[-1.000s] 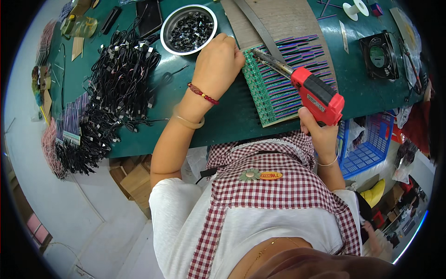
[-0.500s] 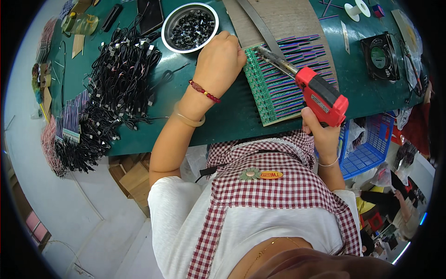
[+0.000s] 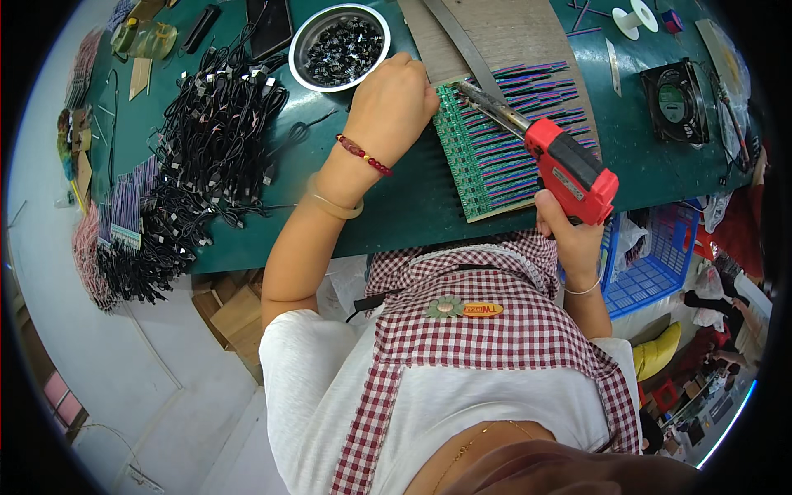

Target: The person solders small electronic components taken from a metal bowl onto circuit boards with attached wires using a soldering iron.

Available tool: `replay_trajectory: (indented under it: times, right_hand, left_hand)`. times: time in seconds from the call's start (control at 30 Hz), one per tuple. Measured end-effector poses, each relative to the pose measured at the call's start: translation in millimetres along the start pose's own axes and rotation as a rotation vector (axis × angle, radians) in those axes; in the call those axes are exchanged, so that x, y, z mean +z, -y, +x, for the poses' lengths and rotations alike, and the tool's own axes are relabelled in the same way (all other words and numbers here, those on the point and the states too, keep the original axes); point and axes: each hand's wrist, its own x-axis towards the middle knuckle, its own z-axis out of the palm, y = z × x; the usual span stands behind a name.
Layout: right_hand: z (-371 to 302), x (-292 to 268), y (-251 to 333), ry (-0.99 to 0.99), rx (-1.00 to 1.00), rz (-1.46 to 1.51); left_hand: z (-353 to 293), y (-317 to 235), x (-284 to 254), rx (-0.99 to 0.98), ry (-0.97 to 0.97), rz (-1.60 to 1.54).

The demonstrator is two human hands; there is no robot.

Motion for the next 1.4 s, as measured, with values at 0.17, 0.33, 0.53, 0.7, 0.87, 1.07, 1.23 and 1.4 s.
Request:
replay_trajectory:
  times: [0.17, 0.33, 0.53, 0.7, 0.87, 1.07, 1.23, 1.4]
  right_hand:
    - [-3.5, 1.9, 5.0, -0.031, 0.059, 0.026]
    - [-5.2, 0.0, 7.6, -0.062, 0.078, 0.076]
    - [-8.8, -2.8, 8.2, -0.01, 0.044, 0.075]
    - [-9.3, 0.4, 12.7, -0.062, 0.038, 0.173]
    - [-5.3, -6.4, 11.1, -0.046, 0.019, 0.183]
    - [-1.8, 1.5, 18.2, -0.001, -0.07, 0.132]
    - [-5.5, 7.7, 21.7, 0.009, -0.102, 0.246]
    - [-4.1, 27.4, 37.3, -0.007, 0.009, 0.105]
  left_hand:
    - [0.4, 1.4, 1.9, 0.011, -0.004, 0.005]
    - [0.3, 0.5, 3.2, -0.001, 0.0, 0.026]
    - [-5.8, -1.5, 3.4, -0.06, -0.004, -0.033]
    - [-38.9, -14.8, -30.3, -0.055, -0.225, 0.093]
    - [-134.0, -0.1, -94.8, -0.44, 0.111, 0.636]
    - [-163.4, 53.8, -91.6, -0.372, 0.142, 0.454]
    - [-128.0, 21.6, -73.9, -0.538, -0.185, -0.388]
    - [-87.9, -24.1, -37.4, -0.361, -0.143, -0.658]
